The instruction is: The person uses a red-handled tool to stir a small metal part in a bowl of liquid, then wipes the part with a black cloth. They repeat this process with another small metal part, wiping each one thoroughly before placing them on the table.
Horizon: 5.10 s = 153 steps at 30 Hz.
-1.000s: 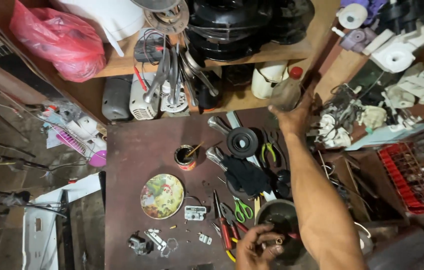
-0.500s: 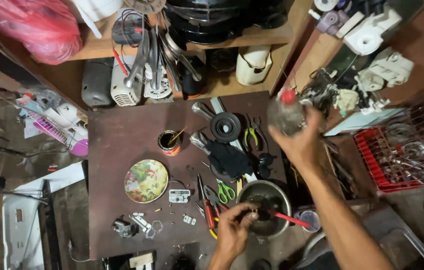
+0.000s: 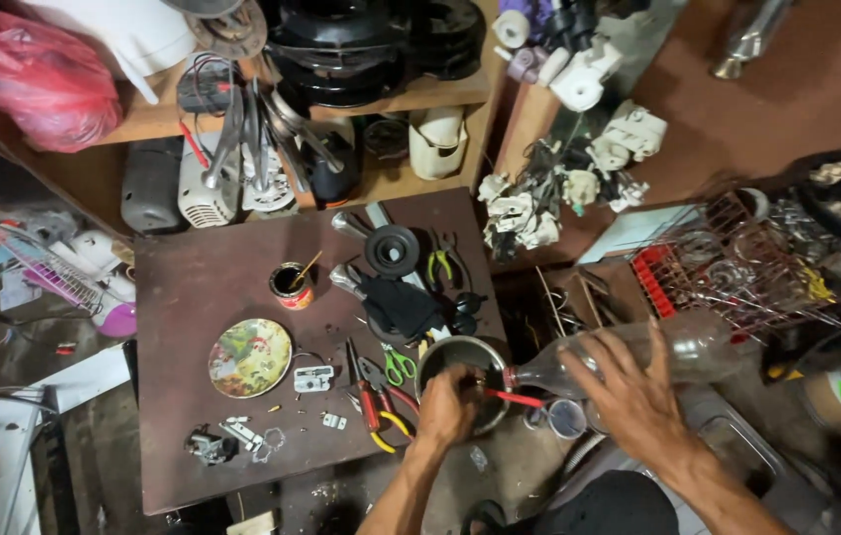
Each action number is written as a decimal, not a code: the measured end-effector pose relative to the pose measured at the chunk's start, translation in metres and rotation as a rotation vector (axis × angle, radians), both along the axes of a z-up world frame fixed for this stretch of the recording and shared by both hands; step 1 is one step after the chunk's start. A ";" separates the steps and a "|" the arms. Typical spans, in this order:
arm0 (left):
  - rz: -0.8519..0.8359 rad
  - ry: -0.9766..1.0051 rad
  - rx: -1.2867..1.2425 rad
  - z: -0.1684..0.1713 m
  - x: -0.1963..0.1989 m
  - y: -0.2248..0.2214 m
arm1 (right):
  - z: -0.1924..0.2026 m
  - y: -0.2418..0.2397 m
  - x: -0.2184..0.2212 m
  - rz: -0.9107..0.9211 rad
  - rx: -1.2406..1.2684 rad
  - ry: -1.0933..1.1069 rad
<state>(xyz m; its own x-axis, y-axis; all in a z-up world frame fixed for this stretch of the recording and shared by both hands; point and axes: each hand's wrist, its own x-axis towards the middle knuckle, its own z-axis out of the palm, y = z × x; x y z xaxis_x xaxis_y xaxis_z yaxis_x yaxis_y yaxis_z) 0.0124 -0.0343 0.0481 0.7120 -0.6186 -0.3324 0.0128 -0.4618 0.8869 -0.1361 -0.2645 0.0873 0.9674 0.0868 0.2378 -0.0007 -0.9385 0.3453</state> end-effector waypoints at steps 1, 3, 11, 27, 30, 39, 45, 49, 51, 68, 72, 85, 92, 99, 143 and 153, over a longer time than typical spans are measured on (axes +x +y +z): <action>-0.003 -0.003 -0.001 -0.006 -0.002 -0.003 | 0.005 0.001 0.001 -0.003 -0.001 -0.003; 0.017 -0.107 -0.069 -0.018 -0.002 -0.007 | 0.014 0.005 0.006 0.058 0.014 -0.005; 0.029 -0.051 -0.110 -0.022 -0.007 -0.007 | 0.036 0.014 0.024 0.140 -0.039 -0.025; 0.052 -0.046 -0.181 -0.020 -0.006 -0.001 | 0.049 0.024 0.041 0.215 -0.106 0.004; 0.049 -0.008 -0.157 -0.017 -0.006 -0.002 | 0.048 0.024 0.042 0.223 -0.106 0.015; 0.032 -0.080 -0.169 -0.014 -0.006 -0.001 | 0.062 0.029 0.048 0.233 -0.089 -0.013; 0.040 -0.114 -0.051 -0.007 -0.005 -0.002 | 0.063 0.029 0.047 0.230 -0.144 0.022; 0.042 -0.037 -0.023 0.002 -0.006 -0.002 | 0.056 0.026 0.047 0.228 -0.138 0.030; 0.016 -0.077 -0.006 0.007 -0.006 -0.001 | 0.054 0.027 0.048 0.243 -0.106 0.003; 0.027 -0.055 -0.028 0.004 -0.005 0.003 | 0.051 0.026 0.038 0.218 -0.056 0.007; 0.055 -0.156 -0.019 0.001 -0.004 0.008 | 0.040 0.023 0.027 0.055 0.148 -0.103; -0.036 -0.570 0.052 -0.009 -0.001 0.015 | 0.068 0.071 0.103 -0.531 1.356 -0.203; -0.040 -0.620 0.027 -0.024 -0.004 0.019 | -0.008 0.015 0.269 -0.248 1.197 -0.610; -0.077 -0.616 -0.007 -0.081 0.000 0.020 | -0.034 0.009 0.381 -0.434 1.354 -0.599; 0.014 -0.792 -0.151 0.069 0.018 0.027 | -0.114 0.033 -0.028 -0.582 0.950 -0.726; -0.102 -0.975 0.091 -0.021 0.021 0.009 | -0.104 0.040 -0.093 -0.781 1.050 -0.673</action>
<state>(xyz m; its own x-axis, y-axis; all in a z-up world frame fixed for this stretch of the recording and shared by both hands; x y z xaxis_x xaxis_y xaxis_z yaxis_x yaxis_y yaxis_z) 0.0337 -0.0257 0.0273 0.6439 -0.6938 0.3225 -0.7493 -0.4869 0.4488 -0.2291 -0.2240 -0.0169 0.3710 -0.8870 0.2750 -0.4950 -0.4394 -0.7496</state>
